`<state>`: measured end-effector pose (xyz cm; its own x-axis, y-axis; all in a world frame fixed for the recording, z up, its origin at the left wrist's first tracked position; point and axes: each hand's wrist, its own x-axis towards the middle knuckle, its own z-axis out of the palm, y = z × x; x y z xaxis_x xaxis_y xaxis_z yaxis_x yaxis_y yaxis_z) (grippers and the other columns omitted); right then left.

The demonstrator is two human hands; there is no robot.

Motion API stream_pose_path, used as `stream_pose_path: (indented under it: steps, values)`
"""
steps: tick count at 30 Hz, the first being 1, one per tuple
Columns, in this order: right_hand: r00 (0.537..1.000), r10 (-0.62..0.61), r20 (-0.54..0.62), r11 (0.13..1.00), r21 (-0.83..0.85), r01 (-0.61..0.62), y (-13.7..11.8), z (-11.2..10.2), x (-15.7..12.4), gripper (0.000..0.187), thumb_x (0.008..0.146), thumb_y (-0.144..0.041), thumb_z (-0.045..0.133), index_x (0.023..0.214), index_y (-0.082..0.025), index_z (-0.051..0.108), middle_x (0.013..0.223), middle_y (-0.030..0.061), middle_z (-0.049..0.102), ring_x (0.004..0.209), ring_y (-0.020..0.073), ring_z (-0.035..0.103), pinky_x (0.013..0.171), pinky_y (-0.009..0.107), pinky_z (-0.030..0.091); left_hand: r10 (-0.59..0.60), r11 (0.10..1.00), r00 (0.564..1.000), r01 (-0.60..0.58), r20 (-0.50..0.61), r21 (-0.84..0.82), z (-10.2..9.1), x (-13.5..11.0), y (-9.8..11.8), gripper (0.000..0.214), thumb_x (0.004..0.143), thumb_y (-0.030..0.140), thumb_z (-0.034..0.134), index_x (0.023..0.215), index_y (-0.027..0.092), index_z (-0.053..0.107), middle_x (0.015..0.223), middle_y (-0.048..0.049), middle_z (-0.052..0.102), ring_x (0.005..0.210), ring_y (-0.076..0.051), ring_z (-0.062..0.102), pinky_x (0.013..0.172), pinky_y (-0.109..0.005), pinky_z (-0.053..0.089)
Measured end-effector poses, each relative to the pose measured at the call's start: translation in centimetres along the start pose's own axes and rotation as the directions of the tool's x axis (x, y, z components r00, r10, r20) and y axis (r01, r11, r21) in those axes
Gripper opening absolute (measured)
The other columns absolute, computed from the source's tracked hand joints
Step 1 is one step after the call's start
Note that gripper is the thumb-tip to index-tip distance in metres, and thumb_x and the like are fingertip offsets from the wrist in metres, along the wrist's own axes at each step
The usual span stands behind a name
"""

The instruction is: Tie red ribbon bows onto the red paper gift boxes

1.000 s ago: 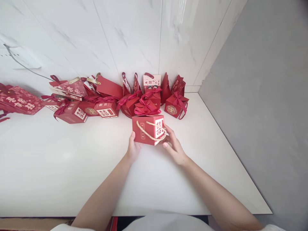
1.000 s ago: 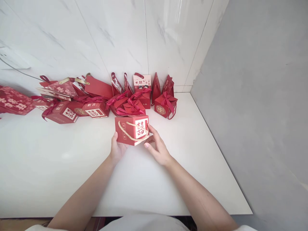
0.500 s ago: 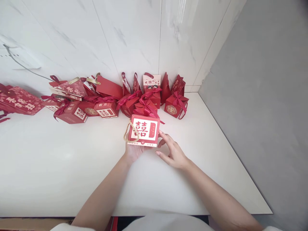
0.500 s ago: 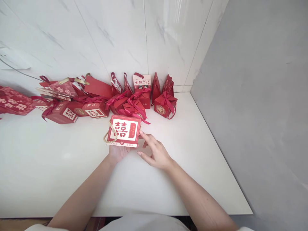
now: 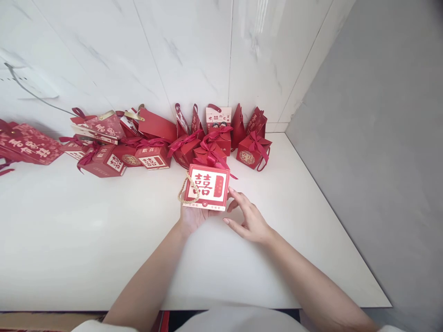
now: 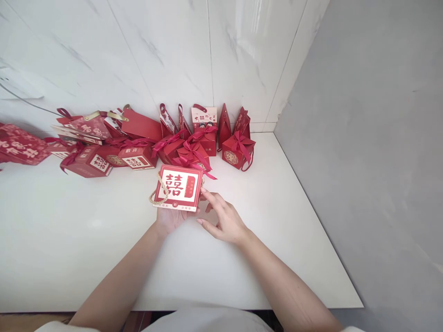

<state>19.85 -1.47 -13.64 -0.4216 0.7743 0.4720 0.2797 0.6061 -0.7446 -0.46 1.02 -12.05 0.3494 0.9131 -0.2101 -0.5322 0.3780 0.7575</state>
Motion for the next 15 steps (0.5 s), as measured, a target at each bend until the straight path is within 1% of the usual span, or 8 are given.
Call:
stream_pose_path:
  steps: [2,4,5,6,7,9,12,15]
  values:
    - [0.993,-0.037,-0.114,0.999,-0.026,0.035,0.0,0.0,0.1,0.09,0.087,-0.039,0.065,0.155,-0.041,0.006,0.139,0.012,0.042,0.104,0.0274,0.061,0.083,0.049,0.059,0.068,0.998,0.995,-0.067,-0.078,0.016,0.1,0.1,-0.1,0.068,0.083,0.074,0.04,0.123,0.025,0.063,0.123,-0.0089,0.068,0.113,-0.037,0.063,0.082,-0.049,0.056]
    - [0.969,-0.082,-0.233,0.995,-0.079,0.066,-0.1,-0.4,0.4,0.099,0.08,-0.042,0.073,0.155,-0.04,0.007,0.15,0.0126,0.029,0.128,0.0351,0.047,0.092,0.054,0.055,0.167,0.985,0.974,-0.161,-0.155,0.055,0.2,0.2,-0.3,0.054,0.087,0.062,0.045,0.121,0.025,0.064,0.121,-0.0058,0.069,0.115,-0.035,0.062,0.089,-0.048,0.054]
    - [0.962,-0.095,-0.256,0.992,-0.104,0.07,-0.3,-0.8,0.6,0.103,0.078,-0.043,0.075,0.155,-0.04,0.007,0.154,0.0118,0.023,0.137,0.0376,0.037,0.099,0.057,0.05,0.199,0.979,0.963,-0.188,-0.18,0.078,0.2,0.3,-0.3,0.051,0.088,0.059,0.046,0.121,0.024,0.065,0.121,-0.0054,0.07,0.116,-0.034,0.062,0.092,-0.047,0.053]
    - [0.964,-0.097,-0.248,0.99,-0.126,0.067,-0.4,-1.2,0.7,0.105,0.077,-0.044,0.076,0.155,-0.039,0.006,0.157,0.0109,0.02,0.142,0.0386,0.03,0.104,0.06,0.045,0.205,0.977,0.96,-0.189,-0.191,0.097,0.2,0.4,-0.3,0.051,0.089,0.058,0.046,0.12,0.023,0.065,0.12,-0.0059,0.07,0.117,-0.034,0.062,0.094,-0.047,0.052]
    - [0.973,-0.088,-0.215,0.988,-0.145,0.058,-0.6,-1.6,0.9,0.106,0.077,-0.045,0.076,0.156,-0.038,0.006,0.158,0.0104,0.02,0.143,0.0387,0.027,0.109,0.062,0.04,0.185,0.98,0.964,-0.166,-0.192,0.11,0.1,0.4,-0.3,0.053,0.089,0.059,0.045,0.121,0.022,0.065,0.121,-0.0065,0.07,0.117,-0.034,0.061,0.095,-0.047,0.051]
    - [0.992,-0.06,-0.112,0.984,-0.174,0.039,-0.7,-2.3,1.1,0.103,0.08,-0.045,0.074,0.156,-0.036,0.005,0.157,0.0107,0.026,0.143,0.0375,0.029,0.112,0.063,0.035,0.112,0.989,0.979,-0.093,-0.168,0.117,-0.1,0.5,-0.3,0.062,0.088,0.067,0.04,0.124,0.023,0.064,0.124,-0.0073,0.069,0.119,-0.035,0.06,0.095,-0.048,0.051]
    - [1.0,-0.022,-0.022,0.979,-0.201,0.017,-0.5,-2.6,1.1,0.099,0.083,-0.043,0.071,0.157,-0.034,0.006,0.155,0.0116,0.031,0.141,0.0352,0.033,0.111,0.06,0.038,0.062,0.988,0.993,-0.047,-0.097,0.145,-0.8,0.6,-0.5,0.073,0.085,0.077,0.032,0.131,0.027,0.06,0.13,-0.0076,0.065,0.121,-0.035,0.059,0.093,-0.049,0.051]
    - [0.997,0.053,-0.059,0.988,-0.14,-0.06,-0.2,-2.1,1.0,0.098,0.083,-0.04,0.07,0.157,-0.032,0.007,0.154,0.0123,0.031,0.141,0.0331,0.034,0.111,0.056,0.04,0.118,0.97,0.992,-0.103,-0.055,0.219,-1.5,0.6,-1.0,0.086,0.079,0.086,0.026,0.134,0.027,0.056,0.126,-0.0109,0.066,0.116,-0.035,0.061,0.088,-0.049,0.053]
